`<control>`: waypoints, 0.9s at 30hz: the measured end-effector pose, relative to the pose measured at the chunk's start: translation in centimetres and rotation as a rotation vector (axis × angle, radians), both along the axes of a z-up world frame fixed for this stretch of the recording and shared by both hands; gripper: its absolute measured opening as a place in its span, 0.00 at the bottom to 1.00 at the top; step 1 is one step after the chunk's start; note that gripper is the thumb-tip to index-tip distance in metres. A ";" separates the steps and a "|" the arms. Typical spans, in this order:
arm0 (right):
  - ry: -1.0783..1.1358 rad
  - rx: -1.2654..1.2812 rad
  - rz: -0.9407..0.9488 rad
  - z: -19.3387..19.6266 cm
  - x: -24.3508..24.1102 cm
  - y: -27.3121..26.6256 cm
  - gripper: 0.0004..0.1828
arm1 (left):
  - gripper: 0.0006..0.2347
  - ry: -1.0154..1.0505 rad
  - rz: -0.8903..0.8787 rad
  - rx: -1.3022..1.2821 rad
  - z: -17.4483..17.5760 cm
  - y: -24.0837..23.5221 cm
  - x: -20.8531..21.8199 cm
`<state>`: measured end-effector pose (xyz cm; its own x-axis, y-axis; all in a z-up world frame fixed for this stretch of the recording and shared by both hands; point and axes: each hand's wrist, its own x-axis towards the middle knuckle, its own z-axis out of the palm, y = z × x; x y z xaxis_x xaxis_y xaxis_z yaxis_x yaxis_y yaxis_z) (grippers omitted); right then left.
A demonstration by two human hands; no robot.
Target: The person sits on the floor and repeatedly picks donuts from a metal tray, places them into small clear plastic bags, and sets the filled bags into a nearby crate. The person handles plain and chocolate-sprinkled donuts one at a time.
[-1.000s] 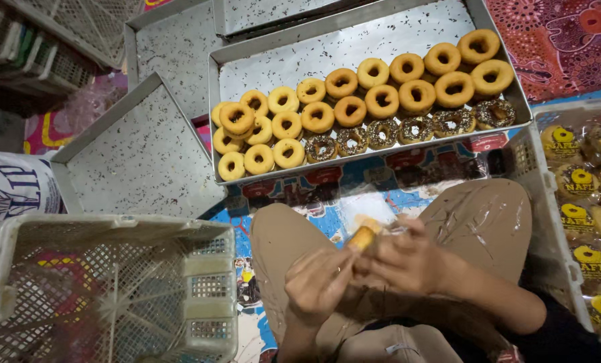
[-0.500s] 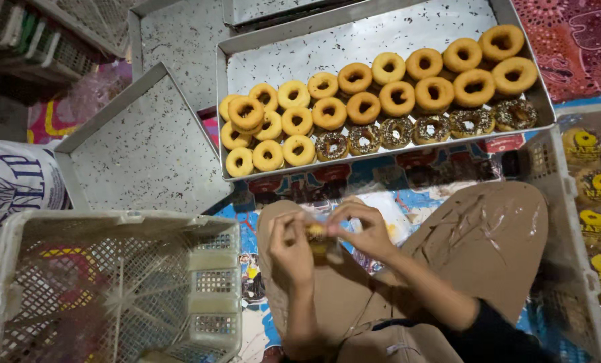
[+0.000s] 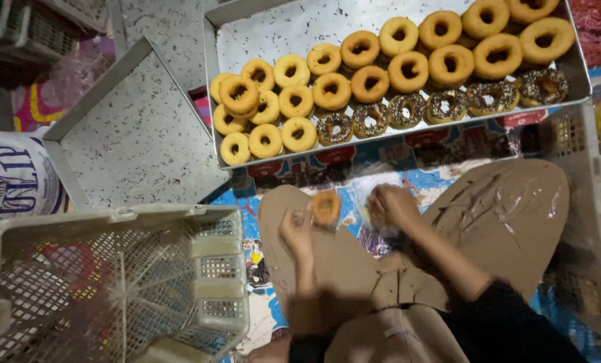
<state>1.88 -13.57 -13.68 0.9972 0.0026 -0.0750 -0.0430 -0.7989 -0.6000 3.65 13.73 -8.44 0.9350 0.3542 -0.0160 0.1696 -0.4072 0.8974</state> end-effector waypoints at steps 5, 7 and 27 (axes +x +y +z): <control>-0.337 -0.377 0.402 -1.7 4.7 -1.2 0.14 | 0.12 -0.046 -0.206 0.582 -2.9 -7.6 8.7; -0.257 -0.539 0.473 -1.7 4.4 -1.0 0.09 | 0.14 -0.114 -0.198 0.684 -2.6 -8.7 8.7; 0.002 0.149 0.555 22.8 0.6 4.2 0.37 | 0.21 -0.033 -0.100 -1.193 1.2 -10.5 -3.9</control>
